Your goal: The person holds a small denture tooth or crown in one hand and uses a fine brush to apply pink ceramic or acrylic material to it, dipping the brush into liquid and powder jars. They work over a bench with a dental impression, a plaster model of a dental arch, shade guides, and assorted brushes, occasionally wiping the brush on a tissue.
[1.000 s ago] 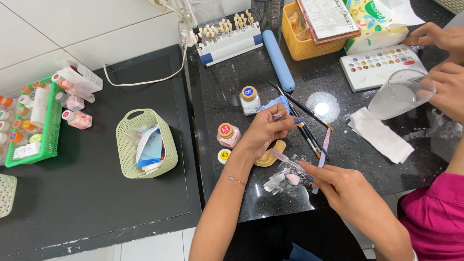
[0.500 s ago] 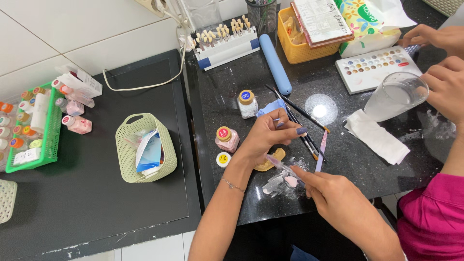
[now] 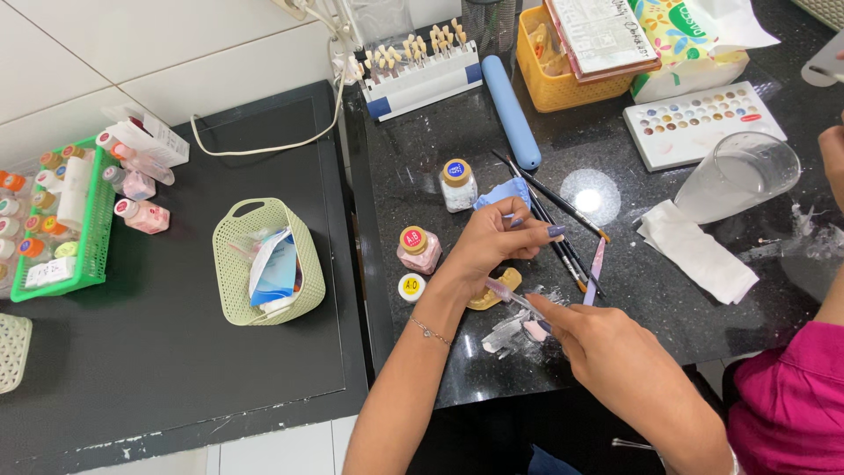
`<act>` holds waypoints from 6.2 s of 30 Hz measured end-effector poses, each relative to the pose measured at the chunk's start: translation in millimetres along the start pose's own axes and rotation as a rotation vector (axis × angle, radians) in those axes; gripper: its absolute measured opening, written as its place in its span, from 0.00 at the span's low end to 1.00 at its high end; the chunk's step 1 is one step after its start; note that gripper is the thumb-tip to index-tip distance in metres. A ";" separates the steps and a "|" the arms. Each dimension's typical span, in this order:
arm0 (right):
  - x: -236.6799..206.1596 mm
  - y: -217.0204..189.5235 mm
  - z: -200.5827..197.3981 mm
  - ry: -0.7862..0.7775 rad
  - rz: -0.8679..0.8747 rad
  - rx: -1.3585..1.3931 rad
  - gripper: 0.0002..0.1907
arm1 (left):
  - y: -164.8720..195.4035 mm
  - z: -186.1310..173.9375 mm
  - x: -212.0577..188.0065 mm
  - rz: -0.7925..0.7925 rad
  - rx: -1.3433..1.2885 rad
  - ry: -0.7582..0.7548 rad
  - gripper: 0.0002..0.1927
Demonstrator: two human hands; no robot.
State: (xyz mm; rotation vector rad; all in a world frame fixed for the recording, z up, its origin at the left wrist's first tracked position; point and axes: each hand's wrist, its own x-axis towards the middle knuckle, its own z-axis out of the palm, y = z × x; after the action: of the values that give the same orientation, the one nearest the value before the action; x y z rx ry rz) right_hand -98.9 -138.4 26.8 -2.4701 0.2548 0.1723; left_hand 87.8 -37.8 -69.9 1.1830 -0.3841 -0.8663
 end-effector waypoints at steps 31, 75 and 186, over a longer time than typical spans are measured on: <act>-6.4 36.6 16.0 0.179 0.000 0.151 0.27 | 17.5 3.8 -5.9 0.178 -0.037 -0.082 0.17; 9.5 18.0 22.2 0.090 0.025 0.169 0.27 | 10.8 5.8 3.3 0.363 -0.075 0.087 0.17; 120.6 60.6 -9.8 0.369 -0.505 0.065 0.20 | 19.8 8.4 -13.9 0.556 0.138 0.099 0.19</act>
State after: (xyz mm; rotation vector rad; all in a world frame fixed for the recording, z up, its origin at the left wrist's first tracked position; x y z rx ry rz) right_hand 5.4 -208.4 -23.6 -2.4018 -0.2110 -0.4985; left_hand 80.9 -30.3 -46.4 1.1580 -0.6604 -0.3015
